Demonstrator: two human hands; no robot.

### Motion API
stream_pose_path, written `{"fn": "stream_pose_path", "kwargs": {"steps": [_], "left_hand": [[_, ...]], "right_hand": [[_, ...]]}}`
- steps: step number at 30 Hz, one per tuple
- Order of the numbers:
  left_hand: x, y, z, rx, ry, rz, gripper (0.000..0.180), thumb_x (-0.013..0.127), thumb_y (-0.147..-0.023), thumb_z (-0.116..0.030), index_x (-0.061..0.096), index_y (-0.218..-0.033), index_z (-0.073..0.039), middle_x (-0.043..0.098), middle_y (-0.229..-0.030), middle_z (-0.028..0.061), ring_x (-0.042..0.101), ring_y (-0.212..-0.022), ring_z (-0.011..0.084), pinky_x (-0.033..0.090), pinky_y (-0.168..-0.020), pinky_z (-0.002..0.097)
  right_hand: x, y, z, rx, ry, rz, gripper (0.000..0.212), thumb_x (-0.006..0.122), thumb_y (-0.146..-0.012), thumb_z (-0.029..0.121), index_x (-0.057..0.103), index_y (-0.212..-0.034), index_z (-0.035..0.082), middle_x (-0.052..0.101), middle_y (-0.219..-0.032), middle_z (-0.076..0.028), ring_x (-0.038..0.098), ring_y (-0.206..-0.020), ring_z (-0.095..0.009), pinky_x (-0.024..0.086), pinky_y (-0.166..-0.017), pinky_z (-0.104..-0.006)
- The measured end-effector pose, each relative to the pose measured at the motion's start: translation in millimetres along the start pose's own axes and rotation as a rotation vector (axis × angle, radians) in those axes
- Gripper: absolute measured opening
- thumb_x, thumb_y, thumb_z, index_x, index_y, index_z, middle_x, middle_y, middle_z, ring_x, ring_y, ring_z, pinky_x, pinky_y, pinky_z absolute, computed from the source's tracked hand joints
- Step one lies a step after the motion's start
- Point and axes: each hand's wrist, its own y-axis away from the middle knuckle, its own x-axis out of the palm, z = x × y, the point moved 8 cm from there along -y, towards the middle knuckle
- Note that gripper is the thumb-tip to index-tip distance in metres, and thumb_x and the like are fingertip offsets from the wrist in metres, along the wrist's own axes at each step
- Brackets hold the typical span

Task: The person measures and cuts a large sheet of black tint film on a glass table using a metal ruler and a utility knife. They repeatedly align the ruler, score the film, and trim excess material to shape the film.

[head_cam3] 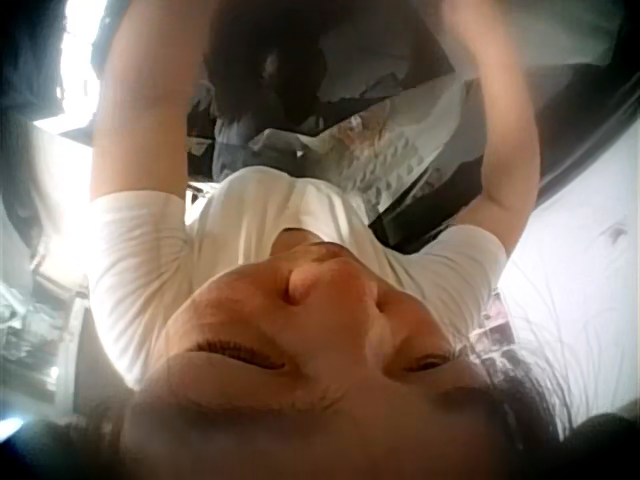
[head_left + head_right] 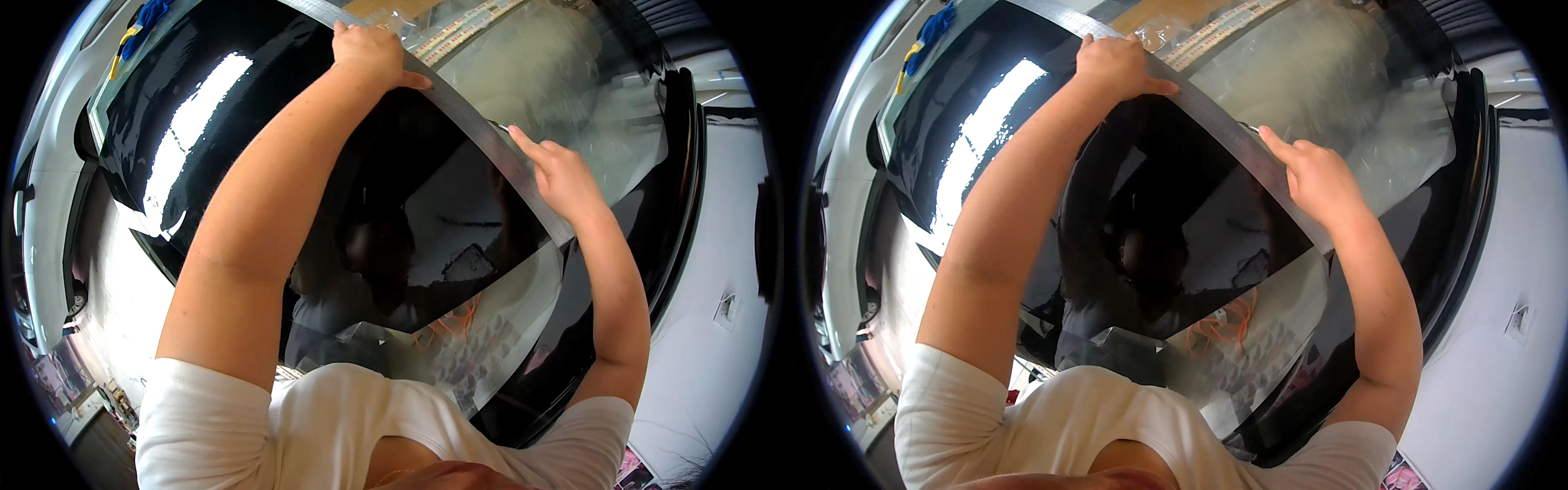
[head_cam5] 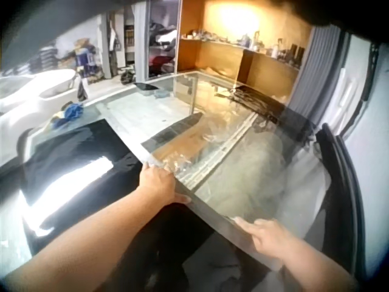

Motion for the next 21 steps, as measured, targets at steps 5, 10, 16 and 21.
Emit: {"fn": "stream_pose_path", "kwargs": {"steps": [5, 10, 16, 21], "left_hand": [[4.5, -5.0, -1.6, -0.042, -0.050, 0.081, 0.079, 0.062, -0.059, -0.078, 0.070, -0.096, -0.008, 0.068, -0.094, 0.0058, 0.064, -0.096, 0.0244, 0.029, -0.106, 0.0473], [5.6, -8.0, -7.0, -0.008, -0.046, 0.014, 0.074, 0.065, -0.065, -0.071, 0.066, -0.100, -0.005, 0.068, -0.087, 0.0094, 0.066, -0.091, 0.0269, 0.034, -0.103, 0.0501], [-6.3, 1.9, -44.5, 0.008, 0.025, -0.019, 0.029, 0.067, -0.078, -0.031, 0.068, -0.088, -0.004, 0.069, -0.086, 0.0115, 0.067, -0.089, 0.0290, 0.050, -0.084, 0.0446], [-19.1, 42.7, -126.1, 0.260, 0.038, -0.040, 0.015, 0.059, -0.082, -0.018, 0.070, -0.081, -0.007, 0.069, -0.083, 0.0106, 0.068, -0.082, 0.0265, 0.055, -0.065, 0.0354]], "right_hand": [[0.1, 34.2, -17.2, 0.027, 0.010, 0.021, 0.061, 0.049, -0.077, -0.004, 0.051, -0.131, 0.024, 0.049, -0.070, -0.013, 0.052, -0.061, -0.031, 0.045, -0.059, -0.0416], [-0.8, 49.1, -24.7, 0.036, 0.002, 0.002, 0.061, 0.048, -0.077, -0.005, 0.052, -0.131, 0.025, 0.050, -0.071, -0.012, 0.053, -0.062, -0.031, 0.045, -0.059, -0.0414], [-0.7, 49.9, -29.9, 0.043, 0.023, -0.003, 0.060, 0.048, -0.077, -0.004, 0.053, -0.129, 0.025, 0.051, -0.071, -0.011, 0.054, -0.063, -0.031, 0.047, -0.059, -0.0406], [-2.7, 49.7, -30.2, 0.021, 0.059, -0.020, 0.058, 0.048, -0.077, -0.003, 0.054, -0.129, 0.024, 0.055, -0.073, -0.012, 0.057, -0.067, -0.032, 0.048, -0.062, -0.0407]]}}
